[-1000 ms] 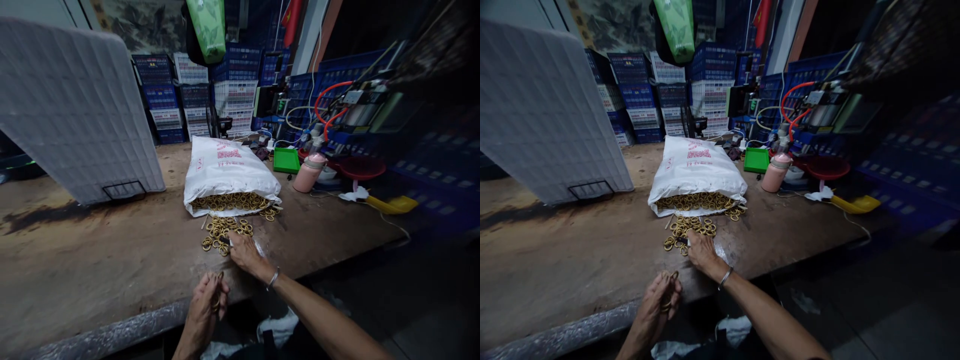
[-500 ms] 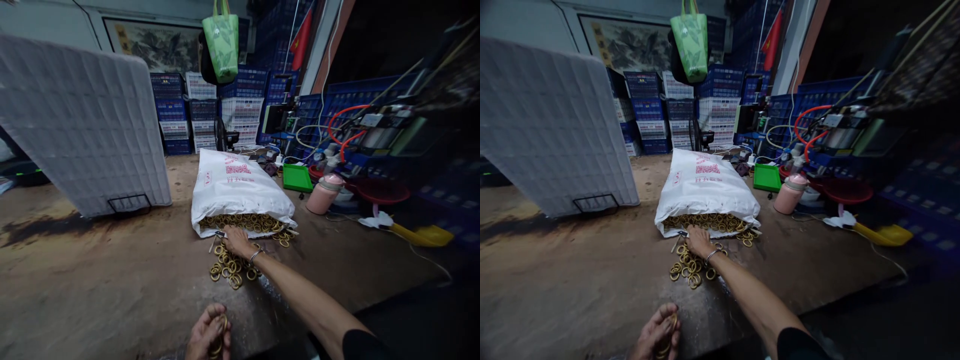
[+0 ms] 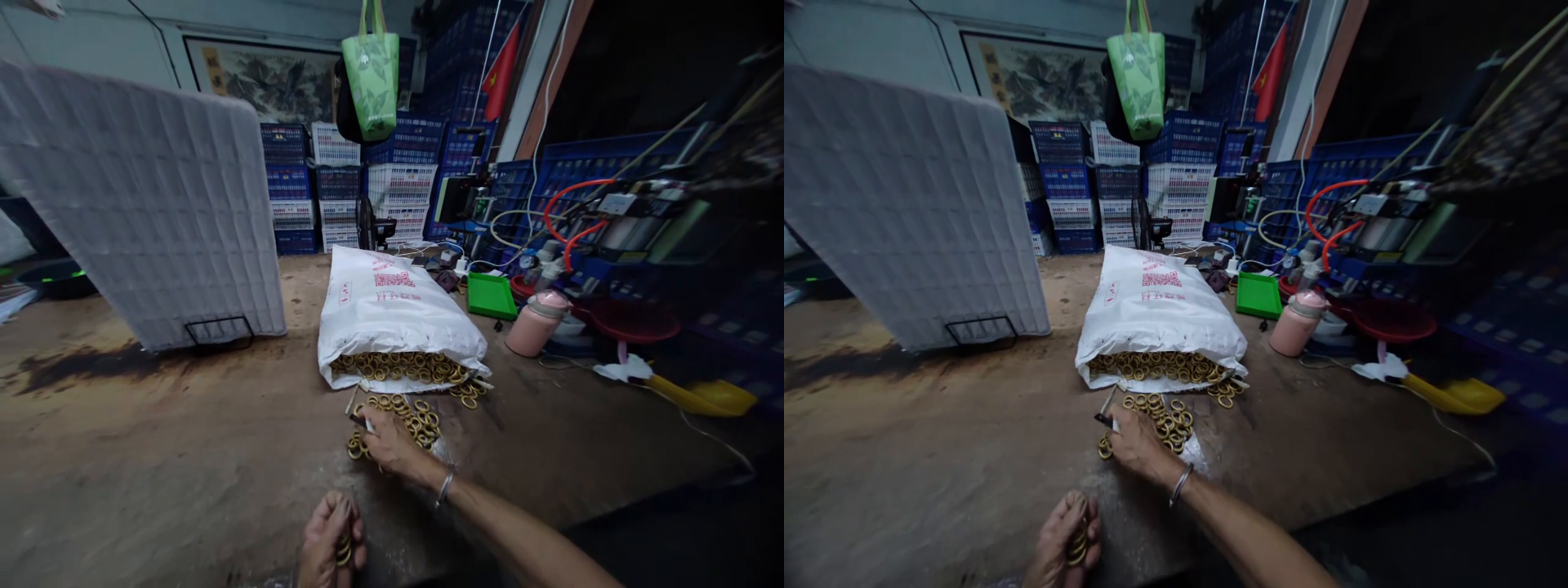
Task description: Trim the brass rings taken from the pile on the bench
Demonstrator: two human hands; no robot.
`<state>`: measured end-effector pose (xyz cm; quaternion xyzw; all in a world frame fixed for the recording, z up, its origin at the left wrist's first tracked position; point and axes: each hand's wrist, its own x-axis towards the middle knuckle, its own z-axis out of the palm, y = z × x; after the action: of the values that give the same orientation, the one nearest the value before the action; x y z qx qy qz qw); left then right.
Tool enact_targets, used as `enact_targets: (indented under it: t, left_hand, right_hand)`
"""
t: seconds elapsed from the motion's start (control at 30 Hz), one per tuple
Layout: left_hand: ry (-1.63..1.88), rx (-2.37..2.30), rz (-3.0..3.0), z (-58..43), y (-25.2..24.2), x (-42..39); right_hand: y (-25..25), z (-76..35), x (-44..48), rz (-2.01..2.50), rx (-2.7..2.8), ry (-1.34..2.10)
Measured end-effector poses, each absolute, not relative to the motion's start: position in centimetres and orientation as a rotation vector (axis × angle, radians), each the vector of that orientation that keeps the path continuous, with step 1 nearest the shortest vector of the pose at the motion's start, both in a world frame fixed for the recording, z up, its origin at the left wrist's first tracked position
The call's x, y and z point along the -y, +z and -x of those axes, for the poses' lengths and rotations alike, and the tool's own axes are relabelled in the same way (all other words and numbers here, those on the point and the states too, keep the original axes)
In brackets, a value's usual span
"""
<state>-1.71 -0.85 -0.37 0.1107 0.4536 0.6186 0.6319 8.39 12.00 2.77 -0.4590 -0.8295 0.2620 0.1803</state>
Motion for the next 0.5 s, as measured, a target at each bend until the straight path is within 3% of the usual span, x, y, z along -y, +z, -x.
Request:
enact_targets:
  t: [0.13, 0.5]
  left_hand:
    - [1.498, -1.314, -0.513, 1.7, 0.1, 0.9]
    - [1.465, -1.422, -1.023, 0.5, 0.5, 2.0]
  right_hand:
    - [2.6, -8.3, -8.8, 1.318, 2.044, 1.194]
    - [2.6, -9.2, -4.9, 1.389, 1.421, 1.841]
